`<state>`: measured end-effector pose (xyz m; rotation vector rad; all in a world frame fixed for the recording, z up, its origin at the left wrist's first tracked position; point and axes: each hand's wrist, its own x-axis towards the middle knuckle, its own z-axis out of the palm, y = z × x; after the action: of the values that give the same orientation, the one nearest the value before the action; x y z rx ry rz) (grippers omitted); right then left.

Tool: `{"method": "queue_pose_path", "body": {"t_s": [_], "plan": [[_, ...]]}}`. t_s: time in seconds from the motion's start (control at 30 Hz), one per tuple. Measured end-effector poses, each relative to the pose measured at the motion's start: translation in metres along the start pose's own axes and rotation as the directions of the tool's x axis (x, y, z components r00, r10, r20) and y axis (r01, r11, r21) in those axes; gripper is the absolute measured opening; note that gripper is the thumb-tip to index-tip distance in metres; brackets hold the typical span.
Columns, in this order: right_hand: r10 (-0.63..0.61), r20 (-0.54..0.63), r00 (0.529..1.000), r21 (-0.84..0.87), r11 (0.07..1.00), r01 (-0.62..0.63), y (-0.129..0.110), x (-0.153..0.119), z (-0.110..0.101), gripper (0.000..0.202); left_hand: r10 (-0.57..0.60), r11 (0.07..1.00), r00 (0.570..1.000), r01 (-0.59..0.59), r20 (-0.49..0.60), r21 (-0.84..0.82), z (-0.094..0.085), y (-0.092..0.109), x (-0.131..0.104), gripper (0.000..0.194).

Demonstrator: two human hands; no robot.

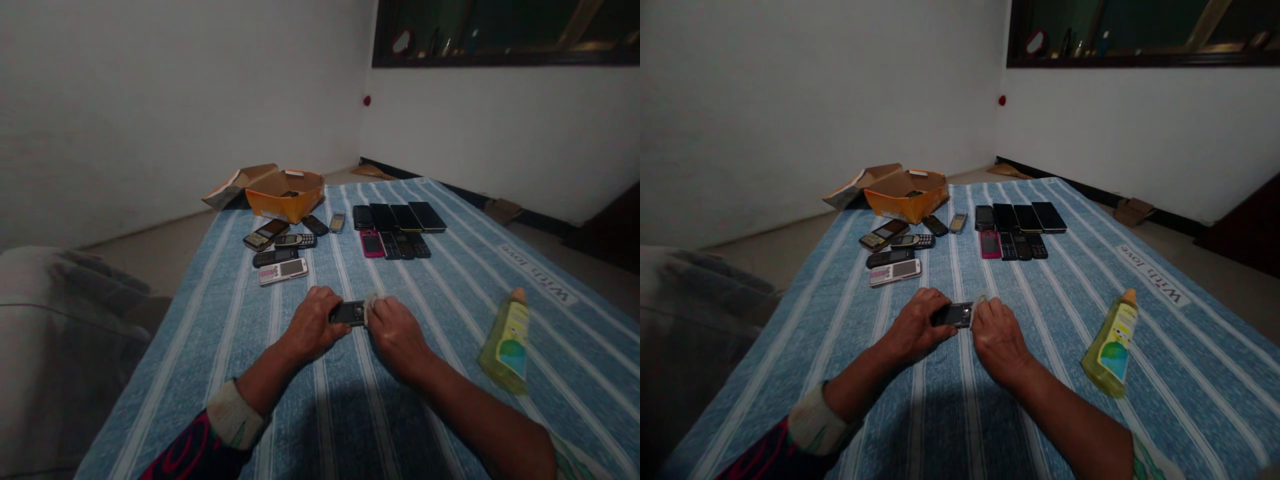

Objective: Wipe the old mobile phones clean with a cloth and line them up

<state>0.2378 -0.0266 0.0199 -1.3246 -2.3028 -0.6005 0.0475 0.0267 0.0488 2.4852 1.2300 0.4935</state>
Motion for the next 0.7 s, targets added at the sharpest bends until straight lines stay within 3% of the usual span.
{"method": "queue_pose_path", "body": {"t_s": [0.13,0.33,0.57,0.7], "plan": [[-0.083,-0.061,0.995,0.016,0.996,0.084,-0.006,-0.01,-0.002,0.023,-0.006,1.0,1.0,0.006,-0.003,-0.007,0.001,0.0,-0.001,0.02],[0.028,-0.006,1.0,-0.009,1.0,-0.028,0.008,-0.002,0.001,0.019,-0.018,1.0,1.0,0.018,-0.006,-0.011,-0.002,0.003,0.0,0.02],[-0.059,-0.056,0.997,0.014,0.998,0.06,-0.004,-0.015,-0.002,0.02,-0.023,1.0,1.0,0.022,-0.004,-0.01,-0.002,0.004,0.001,0.02],[0.099,0.015,0.995,-0.002,0.995,-0.099,0.013,-0.008,-0.001,0.016,-0.028,1.0,1.0,0.028,0.001,-0.004,-0.003,0.004,0.001,0.021]]}}
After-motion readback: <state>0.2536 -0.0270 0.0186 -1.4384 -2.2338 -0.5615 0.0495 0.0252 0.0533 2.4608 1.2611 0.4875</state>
